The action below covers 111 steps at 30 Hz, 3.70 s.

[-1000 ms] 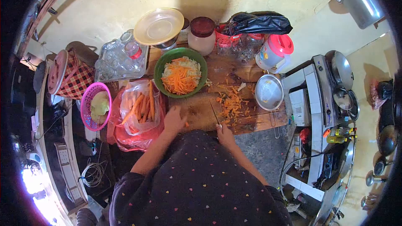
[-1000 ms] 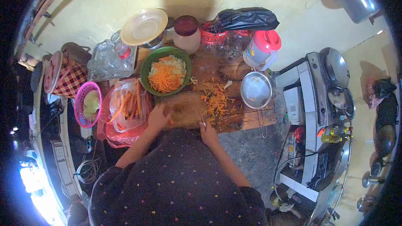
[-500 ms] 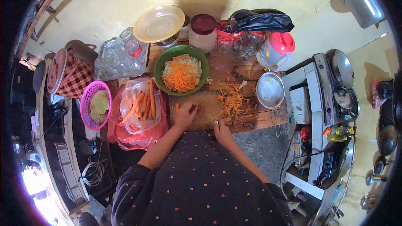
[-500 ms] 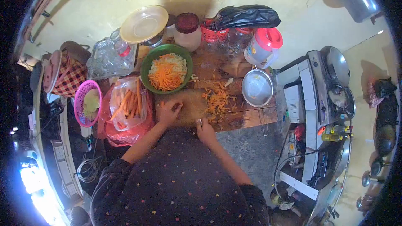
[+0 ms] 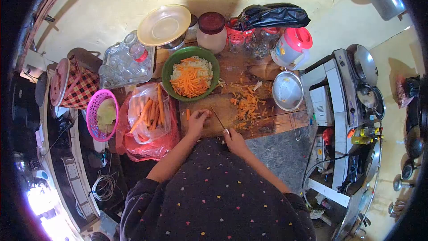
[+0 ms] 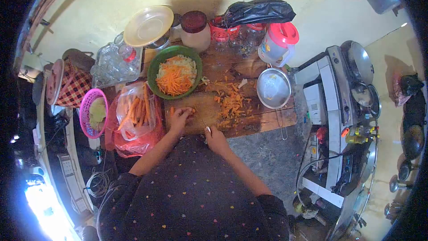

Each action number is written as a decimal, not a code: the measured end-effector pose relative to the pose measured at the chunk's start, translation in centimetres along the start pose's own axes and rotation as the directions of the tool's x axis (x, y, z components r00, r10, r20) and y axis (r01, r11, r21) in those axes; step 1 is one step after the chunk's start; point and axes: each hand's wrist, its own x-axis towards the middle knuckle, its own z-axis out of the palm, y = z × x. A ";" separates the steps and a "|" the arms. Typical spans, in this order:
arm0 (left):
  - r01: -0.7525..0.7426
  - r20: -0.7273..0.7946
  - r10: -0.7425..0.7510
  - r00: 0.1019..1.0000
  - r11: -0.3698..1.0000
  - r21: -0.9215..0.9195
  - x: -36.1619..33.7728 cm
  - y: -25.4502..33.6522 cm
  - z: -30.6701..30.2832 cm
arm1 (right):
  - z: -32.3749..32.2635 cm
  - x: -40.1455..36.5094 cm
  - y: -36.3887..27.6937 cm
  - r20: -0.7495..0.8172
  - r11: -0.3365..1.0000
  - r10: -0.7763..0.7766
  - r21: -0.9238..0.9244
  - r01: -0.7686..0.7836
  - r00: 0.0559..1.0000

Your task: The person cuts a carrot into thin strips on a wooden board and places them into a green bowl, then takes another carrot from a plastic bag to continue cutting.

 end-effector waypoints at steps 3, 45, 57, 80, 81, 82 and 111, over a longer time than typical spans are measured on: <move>0.132 -0.014 -0.138 0.990 0.969 -0.208 -0.2 0.4 0.2 | 0.0 -0.2 -0.4 0.013 1.000 -0.010 -0.013 0.010 1.000; -0.121 0.014 0.122 0.992 0.991 -0.052 1.4 -1.9 0.3 | 0.5 -1.1 -2.5 -0.003 0.988 0.016 -0.154 -0.017 1.000; -0.053 -0.016 0.053 0.998 0.999 -0.011 1.1 -1.3 0.4 | 0.7 -0.6 -3.9 0.014 0.987 0.047 -0.157 -0.045 0.999; -0.120 0.002 0.120 0.993 0.991 0.053 1.1 -1.3 0.1 | 2.9 3.4 -2.6 0.062 0.963 0.038 -0.268 -0.020 0.997; -0.141 0.005 0.141 0.990 0.989 0.032 1.2 -1.4 0.1 | 3.1 3.5 -2.3 0.049 0.970 0.037 -0.243 -0.024 0.998; -0.131 0.002 0.131 0.991 0.991 0.023 1.3 -1.6 0.1 | 3.2 3.6 -2.0 0.037 0.976 0.036 -0.216 -0.027 0.999; -0.108 0.017 0.107 0.994 0.994 0.032 0.9 -1.4 0.0 | 1.7 -0.6 -2.0 0.005 0.985 0.008 -0.174 -0.006 1.000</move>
